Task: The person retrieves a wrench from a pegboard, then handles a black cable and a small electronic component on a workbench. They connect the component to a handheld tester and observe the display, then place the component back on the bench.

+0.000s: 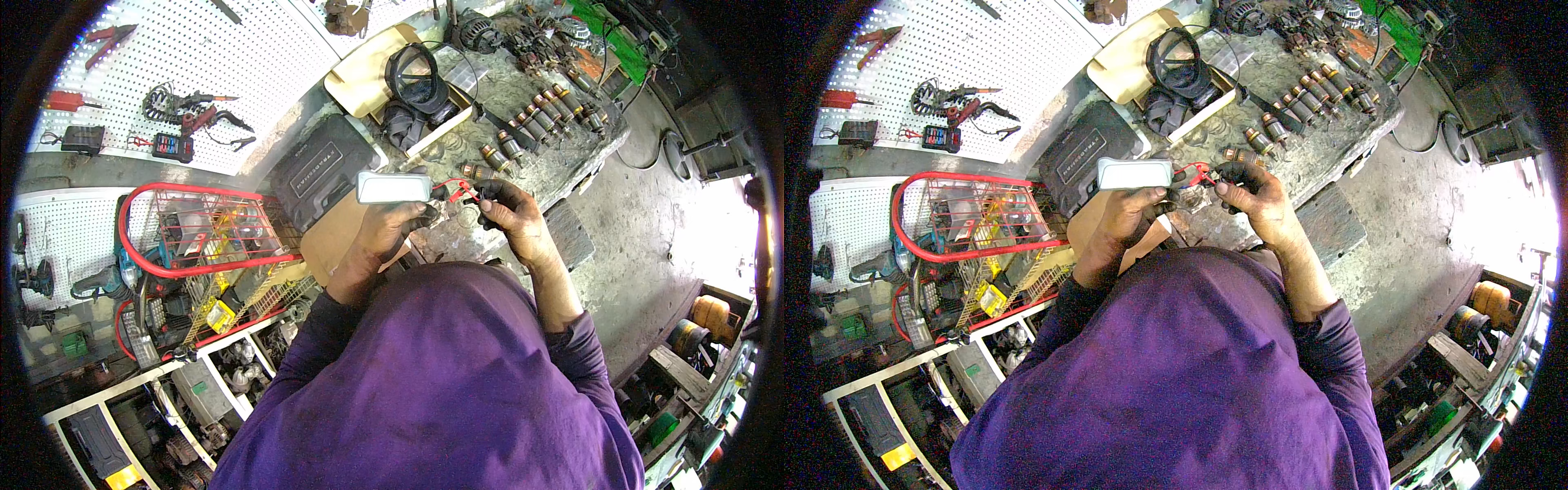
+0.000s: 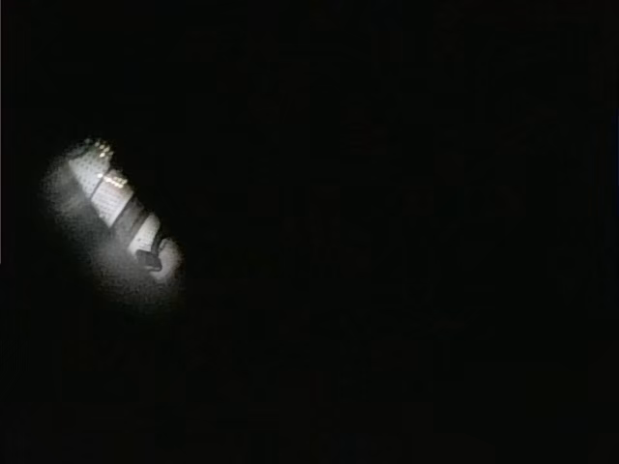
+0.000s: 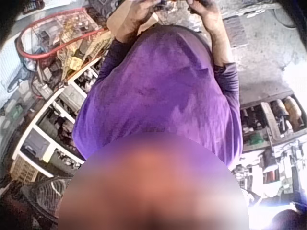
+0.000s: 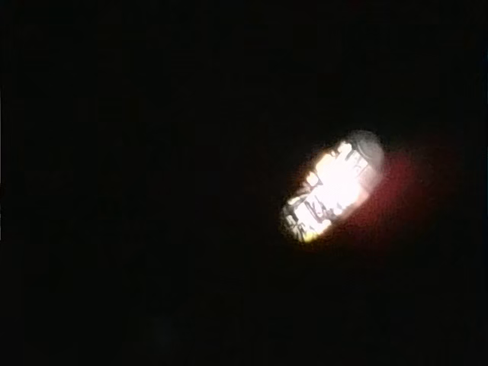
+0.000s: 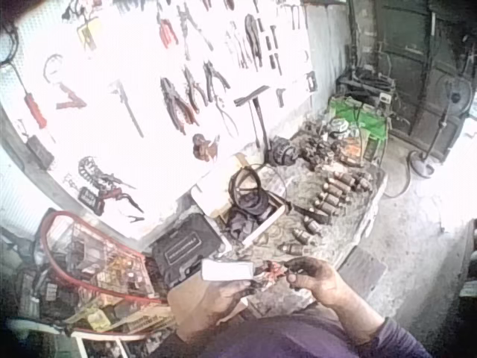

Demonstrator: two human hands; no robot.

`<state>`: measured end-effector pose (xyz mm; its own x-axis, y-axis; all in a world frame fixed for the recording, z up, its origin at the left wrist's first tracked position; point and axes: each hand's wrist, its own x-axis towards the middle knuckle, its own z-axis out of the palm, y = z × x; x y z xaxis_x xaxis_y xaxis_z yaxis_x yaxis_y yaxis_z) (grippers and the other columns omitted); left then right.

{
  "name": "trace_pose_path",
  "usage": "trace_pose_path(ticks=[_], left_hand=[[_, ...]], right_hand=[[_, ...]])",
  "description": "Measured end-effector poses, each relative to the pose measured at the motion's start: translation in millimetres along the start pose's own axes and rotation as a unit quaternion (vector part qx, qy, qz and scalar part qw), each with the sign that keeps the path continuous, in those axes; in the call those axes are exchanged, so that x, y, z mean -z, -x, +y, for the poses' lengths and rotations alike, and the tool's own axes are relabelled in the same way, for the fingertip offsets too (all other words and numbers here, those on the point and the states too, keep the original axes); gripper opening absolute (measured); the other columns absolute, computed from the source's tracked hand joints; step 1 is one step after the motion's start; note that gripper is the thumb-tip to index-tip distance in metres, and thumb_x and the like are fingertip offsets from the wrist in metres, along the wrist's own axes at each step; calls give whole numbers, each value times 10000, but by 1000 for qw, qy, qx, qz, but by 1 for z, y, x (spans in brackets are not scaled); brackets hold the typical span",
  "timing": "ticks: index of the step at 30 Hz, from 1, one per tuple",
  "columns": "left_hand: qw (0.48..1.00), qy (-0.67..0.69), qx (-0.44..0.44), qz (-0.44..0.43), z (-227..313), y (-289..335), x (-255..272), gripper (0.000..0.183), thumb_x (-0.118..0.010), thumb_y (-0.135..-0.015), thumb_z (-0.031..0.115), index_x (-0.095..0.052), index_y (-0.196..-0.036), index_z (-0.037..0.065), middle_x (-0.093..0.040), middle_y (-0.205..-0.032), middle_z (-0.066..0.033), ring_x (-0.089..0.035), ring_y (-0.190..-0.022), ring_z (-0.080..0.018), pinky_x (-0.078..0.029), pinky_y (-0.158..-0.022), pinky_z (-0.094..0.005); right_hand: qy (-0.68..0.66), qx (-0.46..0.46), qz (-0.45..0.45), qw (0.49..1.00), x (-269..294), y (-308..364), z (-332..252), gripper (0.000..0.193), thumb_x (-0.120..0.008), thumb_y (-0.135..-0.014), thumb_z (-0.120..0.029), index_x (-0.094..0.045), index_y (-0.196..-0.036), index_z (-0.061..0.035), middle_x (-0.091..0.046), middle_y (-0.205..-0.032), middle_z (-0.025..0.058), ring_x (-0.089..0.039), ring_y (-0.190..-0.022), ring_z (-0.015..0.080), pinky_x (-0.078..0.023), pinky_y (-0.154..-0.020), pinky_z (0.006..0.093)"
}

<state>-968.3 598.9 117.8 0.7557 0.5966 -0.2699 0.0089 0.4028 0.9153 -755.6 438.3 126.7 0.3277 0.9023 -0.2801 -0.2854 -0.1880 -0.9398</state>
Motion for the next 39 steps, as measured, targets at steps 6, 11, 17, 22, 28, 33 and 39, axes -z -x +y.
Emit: trace_pose_path(ticks=[6, 11, 17, 22, 28, 33, 39], left_hand=[[998, 63, 9, -5, -3, -1, -1, 505, -633, -965, 7, -509, -1454, -26, -645, -1268, -115, -663, -1129, -224, -566, -979, -375], [1000, 25, 2, -14, 1, 1, -1, 494, -631, -965, 8, -519, -1445, -25, -643, -1271, -116, -656, -1139, -224, -558, -988, -378], [998, 62, 26, -6, 0, 1, -3, 486, -634, -959, 4, -523, -1429, -42, -652, -1256, -133, -668, -1116, -236, -568, -970, -381], [999, 41, 33, 7, -1, 1, -2, 495, -644, -945, 8, -523, -1422, -49, -659, -1241, -139, -678, -1097, -245, -593, -919, -389], [997, 61, 36, 1, -7, -2, 0, 496, -648, -936, 11, -530, -1414, -50, -657, -1251, -143, -680, -1109, -250, -593, -931, -393], [997, 75, 32, -6, -11, -4, -1, 487, -634, -951, 3, -527, -1423, -48, -654, -1270, -140, -678, -1117, -247, -582, -959, -389], [997, 73, 22, -2, -7, -2, -4, 471, -627, -965, 2, -532, -1425, -40, -649, -1287, -138, -667, -1143, -245, -564, -993, -389]], right_hand=[[2, 4, 4, 1000, 0, 1, 2, 475, -760, -944, -295, -642, -1300, -5, -661, -976, 22, -600, -848, 117, -507, -768, 270], [7, 4, 6, 1000, 1, 2, 2, 472, -761, -945, -292, -642, -1301, -6, -664, -976, 22, -604, -843, 118, -509, -763, 271], [-1, 1, 4, 1000, 1, 5, 2, 472, -766, -941, -278, -641, -1307, -9, -673, -995, 23, -612, -851, 119, -514, -762, 270], [-6, 4, 7, 1000, 1, 7, 1, 462, -761, -946, -270, -641, -1309, -11, -676, -996, 21, -614, -853, 118, -515, -764, 269], [-10, 10, 6, 1000, 3, 7, 1, 446, -760, -947, -271, -648, -1294, -15, -676, -995, 18, -609, -849, 114, -512, -760, 269], [-10, 6, 6, 1000, 4, 7, 3, 443, -762, -946, -279, -652, -1287, -20, -675, -992, 17, -608, -849, 115, -512, -759, 269], [-12, 2, 6, 1000, 4, 5, 3, 449, -765, -943, -284, -652, -1288, -20, -676, -994, 19, -611, -854, 118, -516, -762, 272]])
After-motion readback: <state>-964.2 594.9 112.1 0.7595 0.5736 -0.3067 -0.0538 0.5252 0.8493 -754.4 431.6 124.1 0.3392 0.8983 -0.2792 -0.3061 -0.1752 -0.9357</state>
